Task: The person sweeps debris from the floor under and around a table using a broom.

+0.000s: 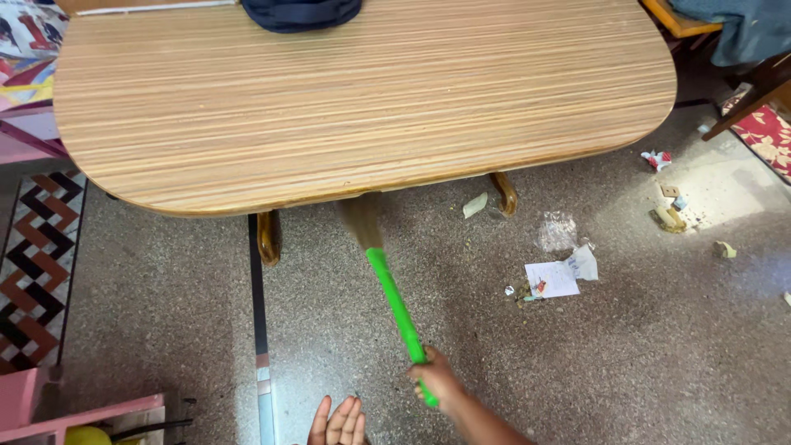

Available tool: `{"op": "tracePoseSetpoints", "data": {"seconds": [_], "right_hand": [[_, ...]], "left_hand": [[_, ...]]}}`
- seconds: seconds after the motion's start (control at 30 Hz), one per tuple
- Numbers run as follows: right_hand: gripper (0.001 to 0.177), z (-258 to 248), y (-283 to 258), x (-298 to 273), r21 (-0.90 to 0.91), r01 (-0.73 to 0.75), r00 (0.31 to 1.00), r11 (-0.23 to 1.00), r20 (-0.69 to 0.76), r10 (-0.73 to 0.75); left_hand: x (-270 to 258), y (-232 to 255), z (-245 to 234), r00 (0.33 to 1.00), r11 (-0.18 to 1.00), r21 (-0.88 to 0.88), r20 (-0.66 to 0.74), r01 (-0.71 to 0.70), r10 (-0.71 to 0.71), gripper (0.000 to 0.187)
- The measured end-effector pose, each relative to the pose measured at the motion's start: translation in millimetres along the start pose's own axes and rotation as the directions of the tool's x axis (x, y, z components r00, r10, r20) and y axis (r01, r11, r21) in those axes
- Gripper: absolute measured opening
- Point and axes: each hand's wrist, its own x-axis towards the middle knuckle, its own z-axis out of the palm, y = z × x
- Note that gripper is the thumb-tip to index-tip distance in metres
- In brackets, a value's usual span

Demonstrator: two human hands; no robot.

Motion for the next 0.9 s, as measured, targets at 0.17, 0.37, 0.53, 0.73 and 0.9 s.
{"op": "tracePoseSetpoints", "data": {"seconds": [0.17, 0.37, 0.53, 0.73, 0.9], "right_hand": [[0.062, -40.5, -3.0, 32.8, -0.264, 0.106, 0.994, 0.959, 0.017, -0.105], [0.058, -57.8, 11.5, 48.2, -0.331, -0.054, 0.989, 0.942, -0.147, 0.005], [0.051, -60.9, 27.2, 57.0, -0.031, -0.004, 0.987, 1.0, -0.16, -0.001], [0.018, -62.4, 17.0, 47.9, 0.373, -0.046, 0.994, 0.927, -0.071, 0.078], [0.019, -18.8, 3.7, 4.7, 0.557, 0.046, 0.988, 0.829, -0.146, 0.044]], "left_hand": [[-0.9, 31.5, 10.8, 0.648, 0.95, -0.264, 0.755, 0.168, 0.095, 0.088], [-5.5, 37.3, 20.4, 0.876, 0.983, -0.143, 0.481, 0.118, -0.035, 0.091], [-8.0, 38.6, 21.4, 0.873, 0.986, -0.107, 0.485, 0.125, -0.058, 0.095], [-6.8, 45.7, 30.4, 0.788, 0.974, -0.109, 0.609, 0.196, -0.09, 0.093], [-3.8, 62.5, 44.4, 0.689, 0.956, -0.137, 0.72, 0.26, -0.085, 0.087]]}}
